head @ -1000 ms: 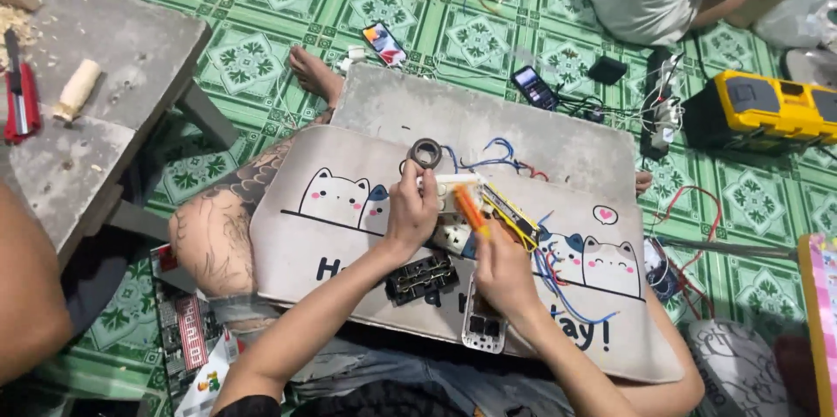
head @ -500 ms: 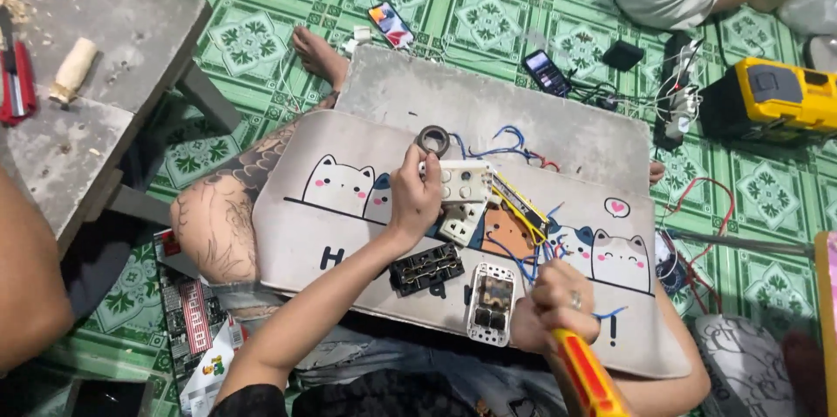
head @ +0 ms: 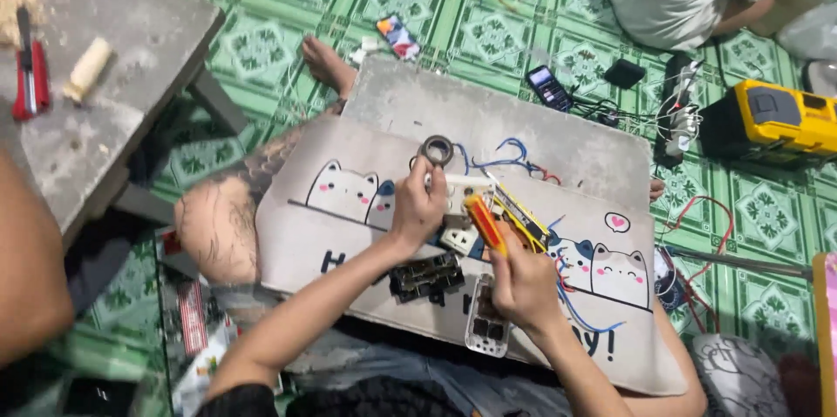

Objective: Wiring an electrical socket unit by stripping wire insulation and securing connections with a screwdriver.

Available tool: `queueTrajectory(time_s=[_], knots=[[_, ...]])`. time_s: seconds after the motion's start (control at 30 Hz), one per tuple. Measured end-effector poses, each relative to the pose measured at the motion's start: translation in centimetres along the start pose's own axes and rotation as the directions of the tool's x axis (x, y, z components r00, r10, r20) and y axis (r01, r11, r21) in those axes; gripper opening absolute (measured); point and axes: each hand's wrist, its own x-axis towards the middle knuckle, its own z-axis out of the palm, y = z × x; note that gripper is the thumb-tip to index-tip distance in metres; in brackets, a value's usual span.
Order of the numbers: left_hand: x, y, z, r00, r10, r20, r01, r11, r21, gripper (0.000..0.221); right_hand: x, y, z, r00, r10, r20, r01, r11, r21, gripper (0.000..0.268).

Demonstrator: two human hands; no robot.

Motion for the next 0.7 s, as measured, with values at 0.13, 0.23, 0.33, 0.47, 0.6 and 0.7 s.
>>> queueTrajectory(time_s=[0.13, 0.23, 0.33, 0.47, 0.6, 0.7], knots=[[0.2, -0.1, -0.1, 0.998, 0.057, 0.028, -0.055, 0.997, -0.056, 0.03, 1.1, 3.1, -1.6, 0.955, -0.064, -0.29, 0.047, 0.997, -0.064, 0.021], [-0.3, 0.5, -0.1, 0.987, 0.143, 0.072, -0.135, 0.985, -0.104, 0.032, 2.6, 7.4, -1.9, 0.94, 0.075, -0.333, -0.121, 0.985, -0.121, 0.021], [-0.1, 1.4, -0.2, 0.941, 0.316, 0.121, -0.3, 0.945, -0.132, 0.039, 2.5, 10.7, -0.5, 0.95, 0.212, -0.228, -0.265, 0.935, -0.235, 0.022], [0.4, 3.3, -0.6, 0.758, 0.628, 0.178, -0.602, 0.778, -0.179, 0.028, 3.2, 9.4, -0.8, 0.973, 0.205, -0.103, -0.229, 0.888, -0.399, 0.026], [0.4, 2.8, -0.5, 0.696, 0.703, 0.149, -0.656, 0.706, -0.267, 0.021, 3.5, 9.2, -0.9, 0.98, 0.006, -0.2, -0.062, 0.958, -0.279, 0.029], [0.4, 3.0, -0.5, 0.72, 0.681, 0.138, -0.615, 0.717, -0.329, 0.023, 3.8, 7.4, -0.9, 0.94, -0.155, -0.305, 0.176, 0.984, 0.042, 0.039]])
